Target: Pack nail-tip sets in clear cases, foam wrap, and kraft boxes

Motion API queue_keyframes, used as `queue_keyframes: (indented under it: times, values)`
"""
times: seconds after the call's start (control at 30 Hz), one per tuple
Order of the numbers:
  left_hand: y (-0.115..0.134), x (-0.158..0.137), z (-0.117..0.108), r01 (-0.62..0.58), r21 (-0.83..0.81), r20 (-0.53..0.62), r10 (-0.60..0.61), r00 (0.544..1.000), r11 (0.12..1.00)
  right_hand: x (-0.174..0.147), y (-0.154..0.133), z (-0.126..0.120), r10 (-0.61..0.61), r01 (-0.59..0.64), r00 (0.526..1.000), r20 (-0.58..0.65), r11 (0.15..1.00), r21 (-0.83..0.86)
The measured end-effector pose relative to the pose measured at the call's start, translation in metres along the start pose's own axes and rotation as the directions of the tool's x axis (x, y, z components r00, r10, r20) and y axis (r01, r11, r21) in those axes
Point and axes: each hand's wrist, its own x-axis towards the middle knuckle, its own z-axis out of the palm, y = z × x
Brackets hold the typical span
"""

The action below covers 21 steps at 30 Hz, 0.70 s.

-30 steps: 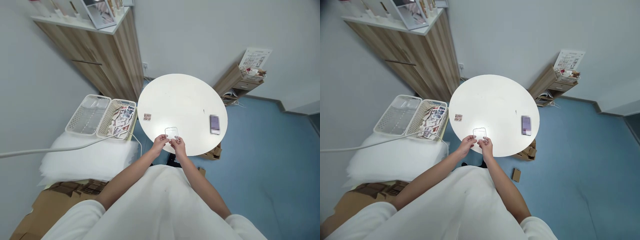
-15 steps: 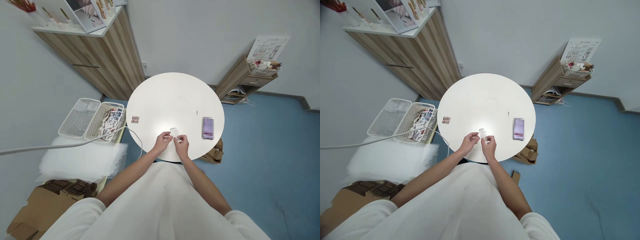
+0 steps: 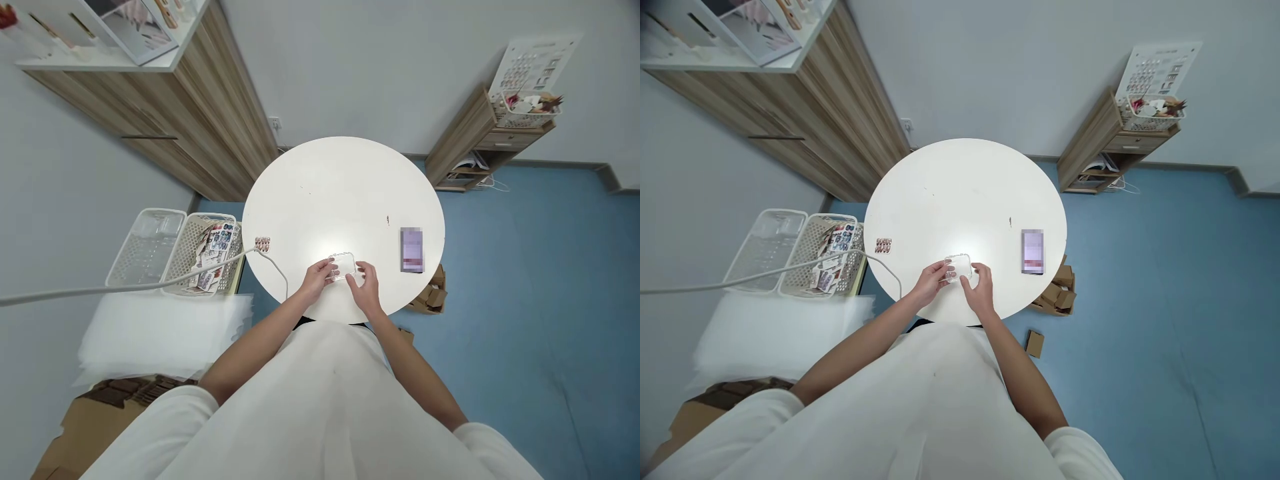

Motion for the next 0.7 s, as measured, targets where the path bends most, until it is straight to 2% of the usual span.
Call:
queue_keyframes:
  times: [0.07,0.13,0.23,0.33,0.4,0.47,0.6,0.7]
  values:
    - [0.002,0.002,-0.005,-0.001,0.035,0.026,0.000,1.000,0.999,0.004,-0.003,-0.001,0.134,-0.145,0.987,0.092,0.980,0.132]
    - [0.005,0.003,-0.011,-0.020,0.080,0.036,0.017,0.999,0.997,0.007,-0.005,0.000,0.195,-0.227,0.967,0.162,0.952,0.207]
    - [0.011,0.003,-0.022,-0.102,0.204,0.091,0.085,0.992,0.974,0.008,-0.007,0.003,0.217,-0.258,0.961,0.171,0.926,0.275]
    - [0.019,-0.001,-0.035,-0.264,0.420,0.187,0.202,0.961,0.868,0.006,-0.009,0.004,0.237,-0.284,0.955,0.179,0.903,0.322]
    - [0.023,-0.006,-0.042,-0.353,0.516,0.241,0.263,0.934,0.781,0.004,-0.010,0.005,0.232,-0.292,0.950,0.209,0.898,0.330]
    - [0.026,-0.010,-0.046,-0.399,0.548,0.286,0.284,0.915,0.735,0.001,-0.010,0.005,0.222,-0.288,0.948,0.227,0.903,0.320]
    - [0.028,-0.014,-0.046,-0.414,0.520,0.331,0.271,0.904,0.747,-0.005,-0.012,0.001,0.193,-0.256,0.949,0.249,0.933,0.252]
    - [0.028,-0.014,-0.045,-0.388,0.473,0.332,0.248,0.910,0.791,-0.007,-0.017,-0.007,0.095,-0.144,0.959,0.266,0.975,0.172]
